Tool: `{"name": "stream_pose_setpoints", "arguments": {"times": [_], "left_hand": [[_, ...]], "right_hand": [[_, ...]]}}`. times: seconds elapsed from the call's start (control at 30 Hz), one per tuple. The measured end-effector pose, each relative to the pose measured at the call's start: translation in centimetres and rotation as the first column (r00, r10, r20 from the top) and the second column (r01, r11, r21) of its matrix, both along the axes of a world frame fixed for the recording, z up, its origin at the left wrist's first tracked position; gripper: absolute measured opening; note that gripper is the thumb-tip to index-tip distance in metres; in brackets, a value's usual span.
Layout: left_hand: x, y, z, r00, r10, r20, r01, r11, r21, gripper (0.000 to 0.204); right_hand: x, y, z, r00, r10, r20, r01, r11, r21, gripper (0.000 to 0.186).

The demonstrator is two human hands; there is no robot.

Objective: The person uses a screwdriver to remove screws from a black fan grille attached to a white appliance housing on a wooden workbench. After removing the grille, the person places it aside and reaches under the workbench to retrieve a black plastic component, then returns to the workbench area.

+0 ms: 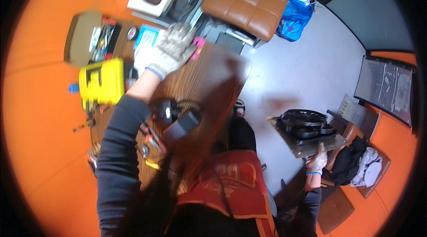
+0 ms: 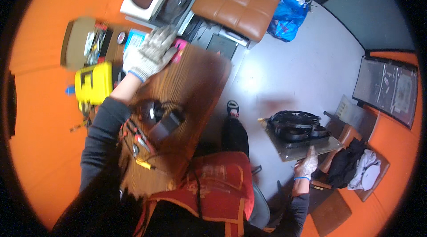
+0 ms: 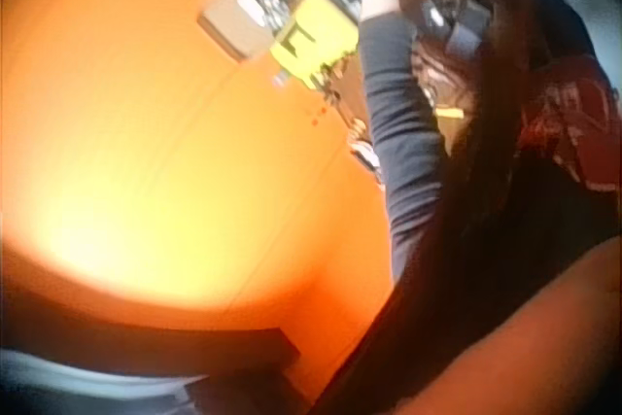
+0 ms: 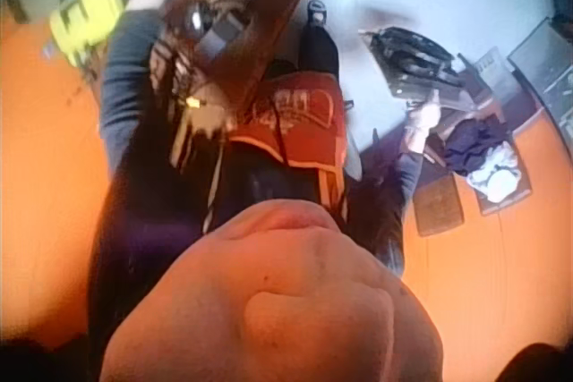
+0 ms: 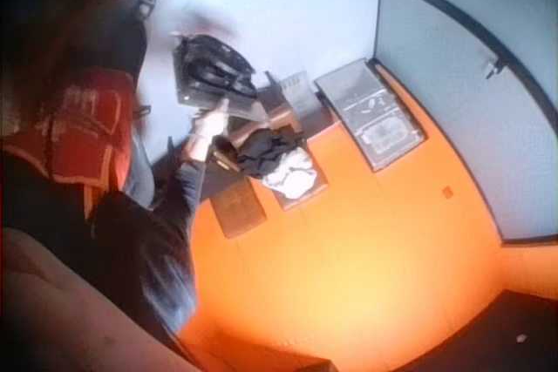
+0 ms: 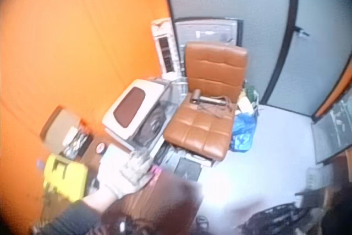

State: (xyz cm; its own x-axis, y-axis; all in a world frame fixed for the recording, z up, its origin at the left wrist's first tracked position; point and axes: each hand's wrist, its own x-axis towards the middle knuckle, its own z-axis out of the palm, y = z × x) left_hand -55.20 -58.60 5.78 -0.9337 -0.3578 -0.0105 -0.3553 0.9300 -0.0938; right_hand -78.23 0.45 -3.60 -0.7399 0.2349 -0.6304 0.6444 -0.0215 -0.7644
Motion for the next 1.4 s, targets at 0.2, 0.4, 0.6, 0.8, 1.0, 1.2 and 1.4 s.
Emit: {"name": "stream_pose_setpoints", "arguments": {"times": [0.2, 0.4, 0.6, 0.8, 1.0, 1.2, 1.4], "left_hand": [[-1.8, -4.4, -2.4, 0.900, 0.121, 0.419, -0.221, 0.955, 0.197, 0.049], [-1.2, -5.9, -4.4, 0.942, -0.011, 0.334, -0.076, 0.967, 0.244, 0.037], [-0.4, -6.1, -4.8, 0.960, 0.050, 0.277, -0.144, 0.933, 0.331, 0.037], [-0.1, -6.1, -4.7, 0.991, 0.053, 0.120, -0.100, 0.898, 0.429, 0.036], [-0.5, -6.2, -4.0, 0.988, 0.080, 0.131, -0.133, 0.868, 0.478, 0.038], [-0.7, -6.2, -4.0, 0.990, 0.051, 0.129, -0.110, 0.856, 0.505, 0.034], [-0.6, -6.2, -3.9, 0.990, 0.061, 0.124, -0.116, 0.856, 0.504, 0.032]], "right_hand": [[3.2, -4.3, -5.6, 0.837, 0.458, 0.300, -0.547, 0.708, 0.446, 0.048], [3.1, -12.1, -9.8, 0.652, 0.727, 0.217, -0.740, 0.545, 0.396, 0.043], [-1.2, -24.8, -10.7, -0.002, 0.972, 0.236, -0.919, -0.095, 0.382, 0.047], [-5.0, -38.1, -12.7, -0.330, 0.942, 0.064, -0.881, -0.332, 0.336, 0.050], [-5.0, -47.6, -13.5, -0.435, 0.895, 0.099, -0.800, -0.435, 0.414, 0.051], [-2.0, -51.6, -13.6, -0.379, 0.902, 0.206, -0.790, -0.431, 0.437, 0.052], [1.5, -52.7, -15.5, -0.420, 0.877, 0.233, -0.742, -0.480, 0.469, 0.053]]}}
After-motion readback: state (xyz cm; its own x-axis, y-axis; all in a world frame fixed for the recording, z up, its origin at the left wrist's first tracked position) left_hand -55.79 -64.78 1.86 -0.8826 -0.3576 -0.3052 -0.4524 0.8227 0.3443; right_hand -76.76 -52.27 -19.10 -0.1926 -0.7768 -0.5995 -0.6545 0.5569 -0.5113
